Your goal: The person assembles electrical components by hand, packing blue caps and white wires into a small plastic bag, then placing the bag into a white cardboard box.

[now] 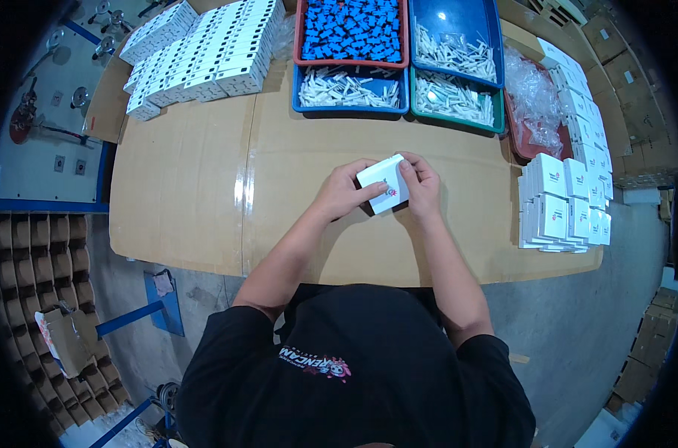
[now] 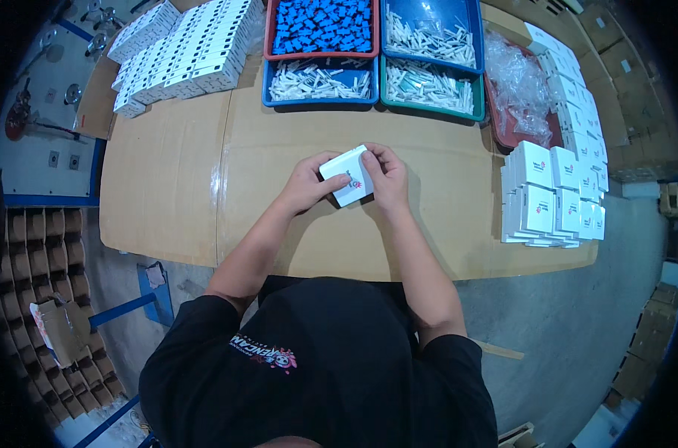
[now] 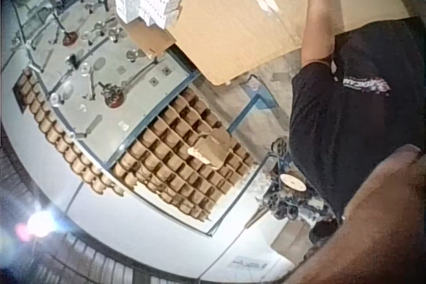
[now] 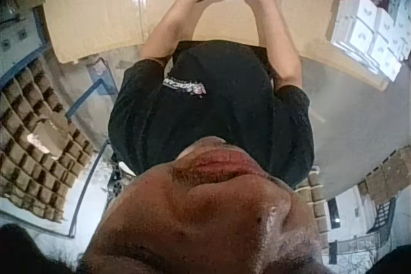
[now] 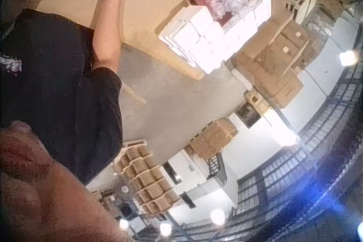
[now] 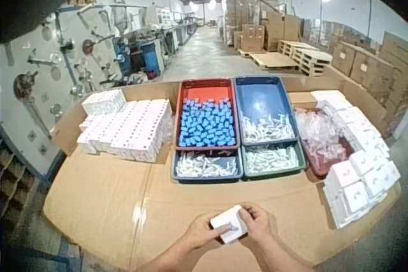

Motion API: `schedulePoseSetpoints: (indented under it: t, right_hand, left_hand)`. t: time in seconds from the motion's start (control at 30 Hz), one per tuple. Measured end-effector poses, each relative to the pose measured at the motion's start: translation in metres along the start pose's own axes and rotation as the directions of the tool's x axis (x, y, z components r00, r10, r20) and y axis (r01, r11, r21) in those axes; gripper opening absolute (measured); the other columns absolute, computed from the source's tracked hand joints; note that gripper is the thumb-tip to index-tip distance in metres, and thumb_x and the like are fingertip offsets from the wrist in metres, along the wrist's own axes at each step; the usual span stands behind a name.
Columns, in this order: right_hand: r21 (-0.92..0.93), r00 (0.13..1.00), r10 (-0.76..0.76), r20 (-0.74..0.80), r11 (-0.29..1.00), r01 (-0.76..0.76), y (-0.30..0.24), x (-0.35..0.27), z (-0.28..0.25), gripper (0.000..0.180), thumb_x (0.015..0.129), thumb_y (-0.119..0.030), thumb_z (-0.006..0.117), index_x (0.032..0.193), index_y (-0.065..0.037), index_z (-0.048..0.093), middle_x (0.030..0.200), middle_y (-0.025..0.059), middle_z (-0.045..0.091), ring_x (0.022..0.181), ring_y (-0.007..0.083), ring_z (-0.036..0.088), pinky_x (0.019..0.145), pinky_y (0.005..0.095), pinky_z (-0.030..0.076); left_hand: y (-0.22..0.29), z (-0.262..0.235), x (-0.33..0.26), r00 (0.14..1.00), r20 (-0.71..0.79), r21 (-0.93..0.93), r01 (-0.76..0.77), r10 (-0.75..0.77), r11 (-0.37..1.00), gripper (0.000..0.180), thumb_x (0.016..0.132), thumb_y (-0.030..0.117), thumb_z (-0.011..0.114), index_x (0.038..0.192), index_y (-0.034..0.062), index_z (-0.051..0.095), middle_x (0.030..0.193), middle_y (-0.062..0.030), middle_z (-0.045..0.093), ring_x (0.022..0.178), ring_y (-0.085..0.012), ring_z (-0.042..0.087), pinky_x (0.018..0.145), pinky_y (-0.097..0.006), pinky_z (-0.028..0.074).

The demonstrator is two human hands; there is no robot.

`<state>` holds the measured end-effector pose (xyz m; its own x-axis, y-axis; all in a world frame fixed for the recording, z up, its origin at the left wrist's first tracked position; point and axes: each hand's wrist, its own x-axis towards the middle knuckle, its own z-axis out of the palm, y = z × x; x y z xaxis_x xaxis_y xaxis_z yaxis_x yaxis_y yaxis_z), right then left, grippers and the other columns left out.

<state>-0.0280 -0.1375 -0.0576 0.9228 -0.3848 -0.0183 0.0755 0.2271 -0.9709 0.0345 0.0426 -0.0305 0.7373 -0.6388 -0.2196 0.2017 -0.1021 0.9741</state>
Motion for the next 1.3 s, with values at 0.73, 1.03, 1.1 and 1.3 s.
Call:
schedulePoseSetpoints:
  t: [0.73,1.03,1.1,1.3]
  right_hand:
    - [-0.546,0.897,-0.398,0.195,0.715,0.436,-0.009,-0.004,-0.005,0.054,0.080,-0.054,0.081,0.083,-0.003,0.064,0.075,0.0119,0.064,0.066,0.0264,0.063,0.060,0.0345,0.049]
    - [-0.572,0.914,-0.366,0.175,0.718,0.397,-0.008,-0.004,-0.003,0.053,0.084,-0.054,0.077,0.084,-0.003,0.064,0.074,0.0142,0.065,0.065,0.0273,0.066,0.059,0.0361,0.050]
    - [-0.559,0.928,-0.338,0.157,0.745,0.366,-0.008,-0.004,-0.003,0.052,0.086,-0.053,0.077,0.084,-0.002,0.064,0.075,0.0149,0.066,0.065,0.0272,0.066,0.059,0.0364,0.050]
    - [-0.469,0.981,-0.191,-0.023,0.869,0.158,-0.012,0.004,0.001,0.041,0.099,-0.040,0.066,0.107,-0.001,0.069,0.082,0.0089,0.070,0.074,0.0150,0.066,0.067,0.0316,0.052]
  left_hand:
    - [-0.009,-0.005,-0.006,0.995,0.015,-0.130,-0.096,0.099,0.987,0.038,0.088,0.005,0.077,0.124,-0.0014,0.067,0.108,-0.0059,0.072,0.099,-0.0120,0.066,0.087,-0.028,0.055]
    - [-0.008,-0.002,-0.004,0.996,0.012,-0.202,-0.085,0.089,0.976,0.039,0.088,0.009,0.079,0.124,0.0000,0.067,0.106,-0.0051,0.072,0.096,-0.0124,0.067,0.082,-0.028,0.055]
    - [-0.012,-0.002,-0.002,0.990,0.000,-0.136,-0.141,0.142,0.981,0.040,0.087,0.012,0.080,0.123,0.0003,0.067,0.107,-0.0061,0.072,0.095,-0.0131,0.067,0.082,-0.029,0.056]
    - [-0.010,-0.003,0.001,0.991,0.078,-0.265,-0.081,0.105,0.961,0.055,0.086,0.014,0.081,0.135,0.0015,0.058,0.108,-0.0065,0.072,0.093,-0.0137,0.068,0.081,-0.029,0.057]
